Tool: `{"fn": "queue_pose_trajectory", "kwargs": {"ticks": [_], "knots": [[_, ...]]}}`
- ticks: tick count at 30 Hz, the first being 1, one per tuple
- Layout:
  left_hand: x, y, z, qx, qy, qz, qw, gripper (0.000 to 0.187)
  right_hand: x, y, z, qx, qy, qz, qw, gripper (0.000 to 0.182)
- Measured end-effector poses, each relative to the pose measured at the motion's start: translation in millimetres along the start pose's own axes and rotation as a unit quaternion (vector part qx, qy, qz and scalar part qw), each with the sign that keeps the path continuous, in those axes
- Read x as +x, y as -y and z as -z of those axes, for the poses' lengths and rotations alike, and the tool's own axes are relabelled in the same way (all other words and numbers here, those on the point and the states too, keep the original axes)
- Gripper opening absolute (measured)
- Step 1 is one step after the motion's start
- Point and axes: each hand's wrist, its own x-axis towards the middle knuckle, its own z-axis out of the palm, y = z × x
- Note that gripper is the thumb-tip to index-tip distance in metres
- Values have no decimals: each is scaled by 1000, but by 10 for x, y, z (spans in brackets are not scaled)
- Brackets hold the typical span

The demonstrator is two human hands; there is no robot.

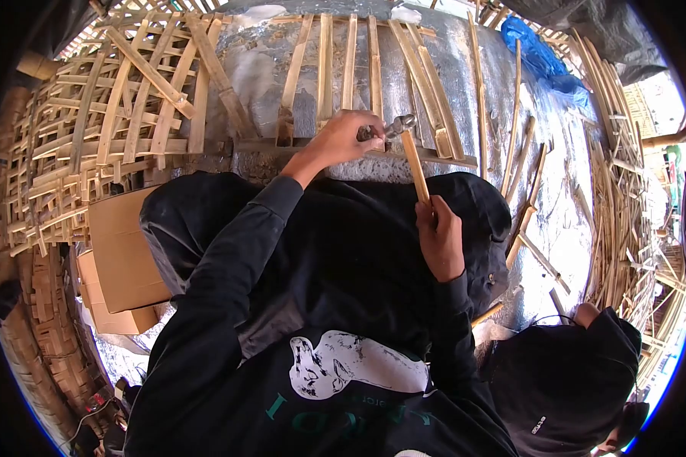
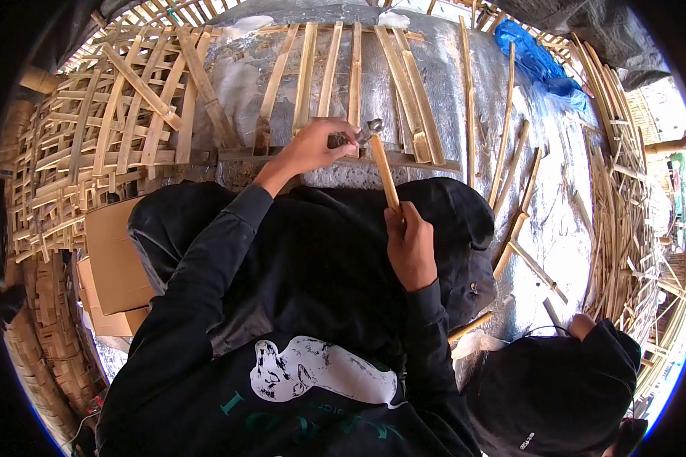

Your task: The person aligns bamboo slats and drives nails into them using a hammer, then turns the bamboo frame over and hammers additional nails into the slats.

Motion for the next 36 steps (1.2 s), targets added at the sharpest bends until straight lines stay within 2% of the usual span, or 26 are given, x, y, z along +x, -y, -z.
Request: {"fn": "queue_pose_trajectory", "kwargs": {"ticks": [4, 18, 28, 31, 36], "knots": [[-7, 52, -18, 17, -38, -46, 998, 11, 45, 45, 52, -21, 7, 25, 999, 20], [-25, -20, 47, -26, -22, 40, 999, 15, 100, 80, 111, -35, 29, 25, 999, 21], [-42, -10, 48, -18, -43, 40, 998, 15, 194, 184, 231, -70, 64, 25, 995, 21], [-47, 13, 60, -52, -19, 41, 998, 16, 193, 149, 196, -82, 60, 29, 994, 23], [-33, -6, 73, -2, -20, 45, 999, 16, 201, 155, 218, -82, 78, 42, 993, 23]]}}
